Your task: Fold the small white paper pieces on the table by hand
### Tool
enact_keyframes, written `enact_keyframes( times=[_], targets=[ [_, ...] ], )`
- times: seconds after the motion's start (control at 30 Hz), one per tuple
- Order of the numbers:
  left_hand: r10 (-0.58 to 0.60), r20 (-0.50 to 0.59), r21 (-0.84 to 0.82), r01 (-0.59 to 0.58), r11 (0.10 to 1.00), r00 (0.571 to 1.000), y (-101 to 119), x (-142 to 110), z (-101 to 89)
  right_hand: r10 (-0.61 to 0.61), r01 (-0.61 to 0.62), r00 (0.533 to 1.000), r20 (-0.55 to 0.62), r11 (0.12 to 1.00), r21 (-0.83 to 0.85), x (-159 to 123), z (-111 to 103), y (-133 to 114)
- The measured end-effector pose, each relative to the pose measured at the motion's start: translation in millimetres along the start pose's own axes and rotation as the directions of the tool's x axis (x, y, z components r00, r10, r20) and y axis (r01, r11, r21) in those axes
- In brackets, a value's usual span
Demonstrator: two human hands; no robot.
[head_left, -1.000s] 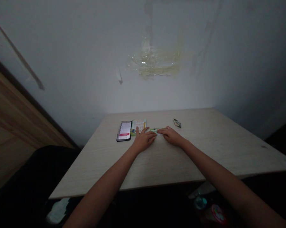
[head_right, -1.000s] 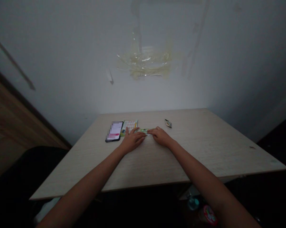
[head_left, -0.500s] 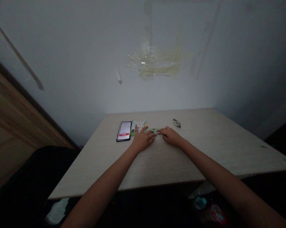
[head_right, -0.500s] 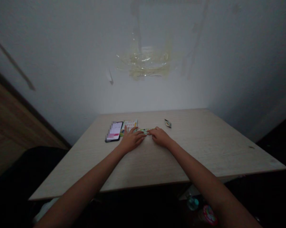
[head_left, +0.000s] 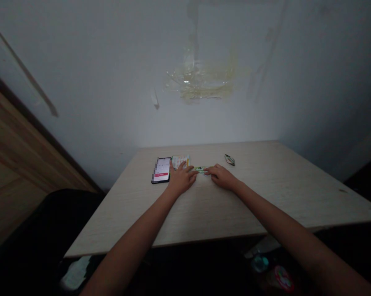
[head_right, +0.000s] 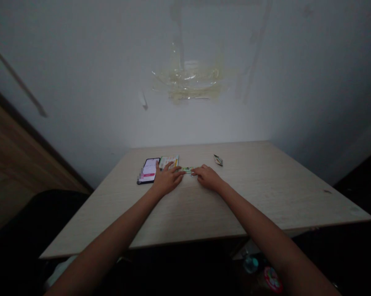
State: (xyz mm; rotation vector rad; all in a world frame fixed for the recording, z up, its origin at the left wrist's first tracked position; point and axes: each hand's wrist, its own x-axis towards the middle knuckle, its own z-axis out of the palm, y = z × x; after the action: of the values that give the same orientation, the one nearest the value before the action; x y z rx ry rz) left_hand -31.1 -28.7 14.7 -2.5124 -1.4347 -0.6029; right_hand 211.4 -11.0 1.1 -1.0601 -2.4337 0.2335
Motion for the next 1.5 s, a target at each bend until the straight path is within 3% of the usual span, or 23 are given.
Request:
enact_keyframes(
  times=[0.73, 0.93, 1.5],
  targets=[
    [-0.043, -0.046, -0.004, 0.043, 0.999, 0.998, 0.4, 2.5, 4.6, 0.003, -0.001, 0.999, -0.044, 1.000, 0.031, -0.6, 3.6, 3.6],
    [-0.018, 0.025, -0.078, 0.020, 0.997, 1.000, 3.9, 5.4, 4.6, 0.001, 0.001, 0.999, -0.049, 0.999, 0.053, -0.8, 3.4, 4.4],
    [0.032, 0.087, -0.044, -0.028, 0.999, 0.996, 3.4, 2.9, -1.7, 0.004, 0.000, 0.998, -0.059, 0.998, 0.064, -0.3, 9.0, 13.0]
  ],
)
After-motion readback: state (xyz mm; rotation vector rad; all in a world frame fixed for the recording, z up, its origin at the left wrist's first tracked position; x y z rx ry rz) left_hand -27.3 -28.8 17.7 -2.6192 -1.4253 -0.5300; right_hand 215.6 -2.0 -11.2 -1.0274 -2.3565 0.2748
